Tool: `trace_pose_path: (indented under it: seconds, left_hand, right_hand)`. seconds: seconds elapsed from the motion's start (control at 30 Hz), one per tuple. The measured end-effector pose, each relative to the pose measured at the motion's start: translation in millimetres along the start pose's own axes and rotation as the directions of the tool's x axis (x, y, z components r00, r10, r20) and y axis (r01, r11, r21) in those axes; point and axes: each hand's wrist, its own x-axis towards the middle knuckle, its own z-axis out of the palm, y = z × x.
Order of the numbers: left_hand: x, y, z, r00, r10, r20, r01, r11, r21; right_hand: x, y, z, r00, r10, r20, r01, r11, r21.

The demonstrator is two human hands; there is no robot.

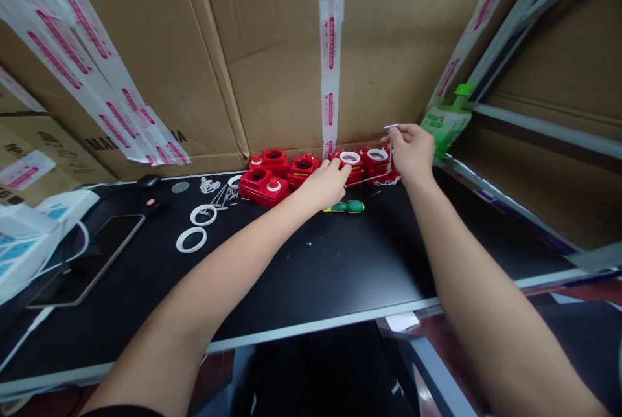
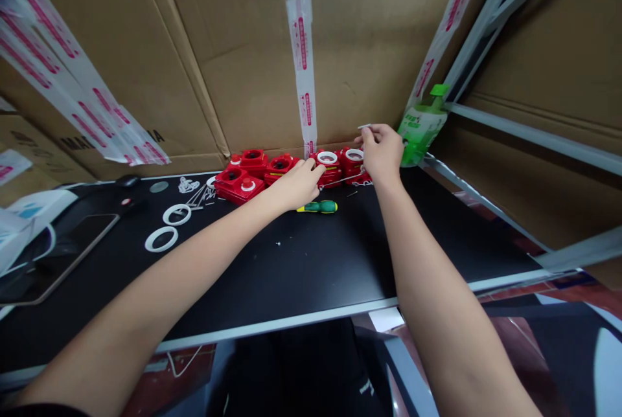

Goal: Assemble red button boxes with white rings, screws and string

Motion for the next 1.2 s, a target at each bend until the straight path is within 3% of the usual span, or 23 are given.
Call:
trace_pose_path:
  seconds: [0.1, 0.27, 0.53, 0.83, 0.97, 1.1, 1.2]
  left_hand:
    - [-1.3, 0.4, -2.2, 1.000, -0.013, 0.007, 0.013, 1.000, -0.008]
    - [-4.6, 3.7, -7.5, 0.999, -0.035, 0.038, 0.036, 0.999, -0.019]
    - [-4.3, 3.9, -9.1, 0.998, -0.033, 0.052, 0.034, 0.999, -0.018]
    - [-3.2, 5.4, 0.4, 1.000, 0.005, 0.025, -0.005, 1.000, 0.001]
    - [-2.8, 6.0, 0.3, 1.000, 0.013, 0.017, -0.013, 1.000, -0.015]
    - [-2.6, 7.4, 1.3, 1.000, 0.019, 0.013, -0.019, 0.999, -0.032]
    - [-2.0, 8.3, 1.2, 1.000, 0.013, 0.024, -0.012, 0.999, -0.044]
  right_hand:
    - [-6.9, -7.8, 6.1, 0.998, -0.067, 0.012, 0.067, 0.992, -0.107]
    - [-7.9, -7.6, 11.4, 0.987, -0.116, 0.111, 0.127, 0.987, -0.097]
    - [-7.3, -7.0, -9.9, 0.967, -0.162, 0.198, 0.199, 0.963, -0.182]
    - [-29.7, -21.2, 13.2, 0.826, -0.306, 0.474, 0.451, 0.863, -0.228]
    - [-25.8, -20.3, 13.6, 0.856, -0.264, 0.445, 0.424, 0.850, -0.312]
    - [-18.8, -20.3, 1.8, 0.916, -0.179, 0.359, 0.331, 0.845, -0.420]
    - [-17.1, -17.9, -7.2, 0.936, -0.112, 0.333, 0.271, 0.833, -0.482]
